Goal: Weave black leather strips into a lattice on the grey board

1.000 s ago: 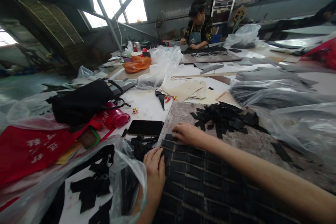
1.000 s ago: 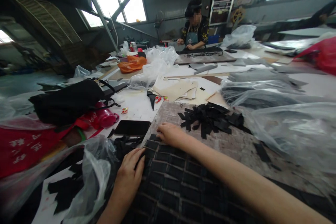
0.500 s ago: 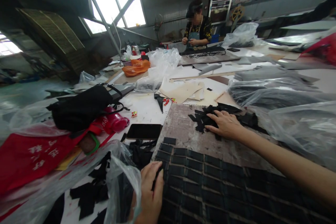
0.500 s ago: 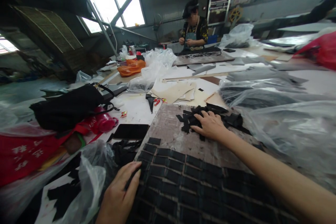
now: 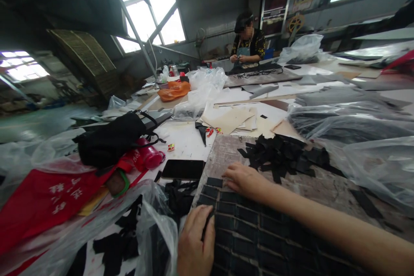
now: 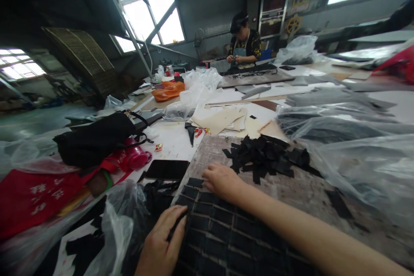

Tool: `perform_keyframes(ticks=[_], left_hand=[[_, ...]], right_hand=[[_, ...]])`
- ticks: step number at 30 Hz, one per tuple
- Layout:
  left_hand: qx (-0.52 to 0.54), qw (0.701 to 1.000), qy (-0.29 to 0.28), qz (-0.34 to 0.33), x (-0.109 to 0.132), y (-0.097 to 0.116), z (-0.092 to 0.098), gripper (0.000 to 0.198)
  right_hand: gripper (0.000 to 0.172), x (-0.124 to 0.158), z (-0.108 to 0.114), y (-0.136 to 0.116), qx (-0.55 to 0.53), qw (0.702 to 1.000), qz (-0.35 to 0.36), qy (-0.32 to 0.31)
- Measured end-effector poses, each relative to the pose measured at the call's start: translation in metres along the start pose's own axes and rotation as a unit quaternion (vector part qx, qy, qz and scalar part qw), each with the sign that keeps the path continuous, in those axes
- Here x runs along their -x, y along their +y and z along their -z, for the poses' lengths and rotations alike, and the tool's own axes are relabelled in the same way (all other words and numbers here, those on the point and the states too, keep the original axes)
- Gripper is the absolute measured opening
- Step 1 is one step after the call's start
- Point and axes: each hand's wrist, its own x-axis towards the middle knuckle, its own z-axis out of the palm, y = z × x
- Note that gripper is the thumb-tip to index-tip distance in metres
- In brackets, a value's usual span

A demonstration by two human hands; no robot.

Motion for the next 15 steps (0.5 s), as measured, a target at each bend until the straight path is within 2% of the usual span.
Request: perform_keyframes(ticks=[3,7,10,15], left_hand=[[0.040,0.999,-0.001,0.023,0.003,-0.001,0.001,0.025],[0.046,0.999,-0.003,0.021,0.006,-0.006,0.002,0.024],[0.014,1.000,-0.007,-0.027,0.005,-0.012,0.001,0.025],[-0.099,0.987,-0.016,-0.129,-0.002,-0.022,0.001,0.027]], right_hand=[[0.015,-0.017,-0.011,-0.013,0.002,1.000,0.001,-0.031],[0.014,-0.023,-0.010,-0.014,0.031,0.998,-0.010,-0.055],[0.018,-0.022,-0.003,-0.017,0.053,0.996,-0.015,-0.070],[0.020,-0.025,-0.003,-0.021,0.012,0.996,-0.077,-0.048]])
